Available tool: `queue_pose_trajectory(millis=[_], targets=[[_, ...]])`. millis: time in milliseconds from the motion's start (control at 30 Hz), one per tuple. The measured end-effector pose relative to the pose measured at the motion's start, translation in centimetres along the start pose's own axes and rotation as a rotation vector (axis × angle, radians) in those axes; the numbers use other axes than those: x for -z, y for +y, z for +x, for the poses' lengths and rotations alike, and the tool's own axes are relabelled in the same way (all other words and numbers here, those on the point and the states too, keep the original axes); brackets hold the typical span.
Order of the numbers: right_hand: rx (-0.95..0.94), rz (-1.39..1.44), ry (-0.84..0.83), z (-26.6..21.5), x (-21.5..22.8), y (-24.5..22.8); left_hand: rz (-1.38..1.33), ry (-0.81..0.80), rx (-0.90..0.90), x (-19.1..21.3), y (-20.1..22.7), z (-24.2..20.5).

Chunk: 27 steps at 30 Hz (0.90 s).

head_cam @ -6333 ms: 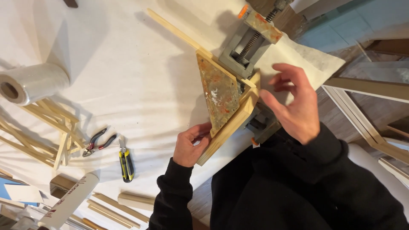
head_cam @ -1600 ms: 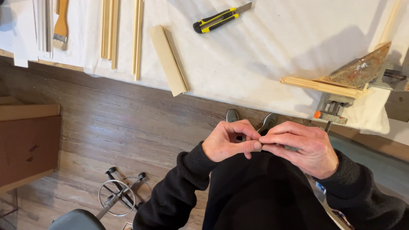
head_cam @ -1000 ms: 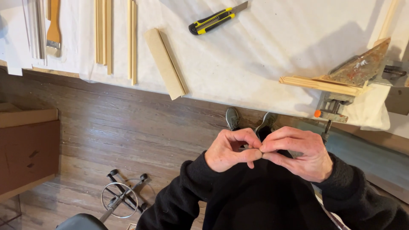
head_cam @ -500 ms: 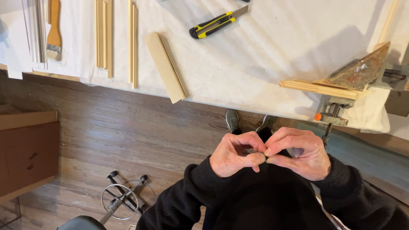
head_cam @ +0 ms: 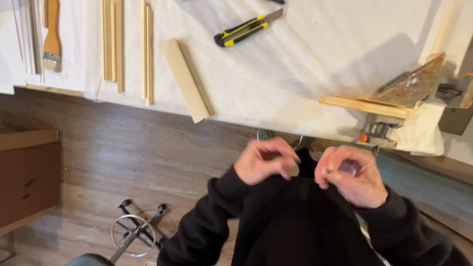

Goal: The recorder is assembling small wooden frames by gluing the corners and securing them in a miter clamp, then using a hammer and nails.

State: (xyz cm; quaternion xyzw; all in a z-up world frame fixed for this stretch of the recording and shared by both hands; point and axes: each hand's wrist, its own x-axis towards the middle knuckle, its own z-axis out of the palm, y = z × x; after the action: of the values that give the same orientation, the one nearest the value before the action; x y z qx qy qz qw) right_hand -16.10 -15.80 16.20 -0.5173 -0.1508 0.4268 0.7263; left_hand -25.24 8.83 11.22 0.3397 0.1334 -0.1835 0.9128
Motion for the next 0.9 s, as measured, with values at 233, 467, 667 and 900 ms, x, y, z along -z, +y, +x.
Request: queue_pose_trajectory(millis=[233, 467, 667, 900], targets=[[-0.245, 0.897, 0.376, -1.8, 0.5, 2.9, 1.207, 0.512, -0.244, 12.5, -3.8, 8.5], [-0.255, 0.901, 0.432, -2.1, -0.2, 1.9, 1.833, 0.593, -0.671, 13.2, -5.3, 9.6], [-0.304, 0.93, 0.374, -1.7, -1.0, 0.2, 1.192, 0.353, -0.899, -6.2, 3.4, 2.3], [-0.463, 0.809, 0.487, -2.2, -1.9, -1.0, 1.25, 0.177, -0.937, -10.8, 4.9, 0.6]])
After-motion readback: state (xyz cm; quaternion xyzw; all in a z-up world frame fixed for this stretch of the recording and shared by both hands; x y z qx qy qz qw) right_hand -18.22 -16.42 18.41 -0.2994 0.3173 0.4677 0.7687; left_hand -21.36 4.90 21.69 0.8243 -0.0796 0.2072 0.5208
